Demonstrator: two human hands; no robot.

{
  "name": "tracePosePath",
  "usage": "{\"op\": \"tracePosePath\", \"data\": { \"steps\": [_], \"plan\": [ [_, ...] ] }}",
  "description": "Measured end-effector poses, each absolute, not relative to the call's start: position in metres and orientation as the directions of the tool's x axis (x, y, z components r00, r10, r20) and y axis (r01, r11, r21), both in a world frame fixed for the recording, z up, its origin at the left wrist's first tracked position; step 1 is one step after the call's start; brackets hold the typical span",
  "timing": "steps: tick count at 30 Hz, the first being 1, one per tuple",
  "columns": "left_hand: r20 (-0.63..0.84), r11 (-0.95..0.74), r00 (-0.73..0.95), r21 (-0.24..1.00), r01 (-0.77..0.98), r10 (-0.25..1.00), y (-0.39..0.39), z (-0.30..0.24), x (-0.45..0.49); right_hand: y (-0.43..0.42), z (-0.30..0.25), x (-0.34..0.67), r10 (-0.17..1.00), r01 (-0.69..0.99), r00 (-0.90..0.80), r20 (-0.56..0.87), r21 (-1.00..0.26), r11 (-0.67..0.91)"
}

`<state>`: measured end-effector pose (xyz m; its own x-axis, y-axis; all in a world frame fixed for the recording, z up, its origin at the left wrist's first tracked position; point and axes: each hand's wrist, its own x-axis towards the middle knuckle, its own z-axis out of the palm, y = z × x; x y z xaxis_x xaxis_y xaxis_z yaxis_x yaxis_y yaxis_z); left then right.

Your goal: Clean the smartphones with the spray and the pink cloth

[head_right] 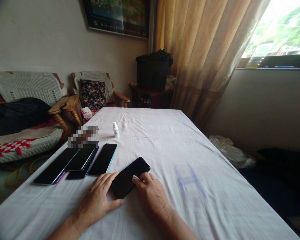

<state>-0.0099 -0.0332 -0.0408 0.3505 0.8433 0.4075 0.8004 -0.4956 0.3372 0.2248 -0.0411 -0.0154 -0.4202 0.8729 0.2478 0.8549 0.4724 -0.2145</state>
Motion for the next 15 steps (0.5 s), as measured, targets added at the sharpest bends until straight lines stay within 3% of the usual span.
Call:
{"op": "tracePosePath", "data": {
  "steps": [4, 6, 12, 15],
  "plan": [
    [0.422, -0.491, 0.342, 0.322, 0.809, 0.84, -0.034, -0.04, -0.009, -0.028, -0.013, 0.241, 0.965, 0.964, -0.188, 0.181, -0.156, 0.217],
    [0.438, -0.498, 0.343, 0.312, 0.809, 0.831, -0.034, -0.04, -0.008, -0.026, -0.013, 0.243, 0.974, 0.975, -0.147, 0.174, -0.142, 0.172],
    [0.467, -0.516, 0.339, 0.33, 0.79, 0.817, -0.034, -0.039, -0.006, -0.039, -0.018, 0.219, 0.893, 0.891, -0.4, 0.206, -0.143, 0.432],
    [0.459, -0.513, 0.337, 0.34, 0.788, 0.822, -0.034, -0.037, -0.006, -0.037, -0.018, 0.215, 0.876, 0.874, -0.435, 0.208, -0.137, 0.466]
  ]
}}
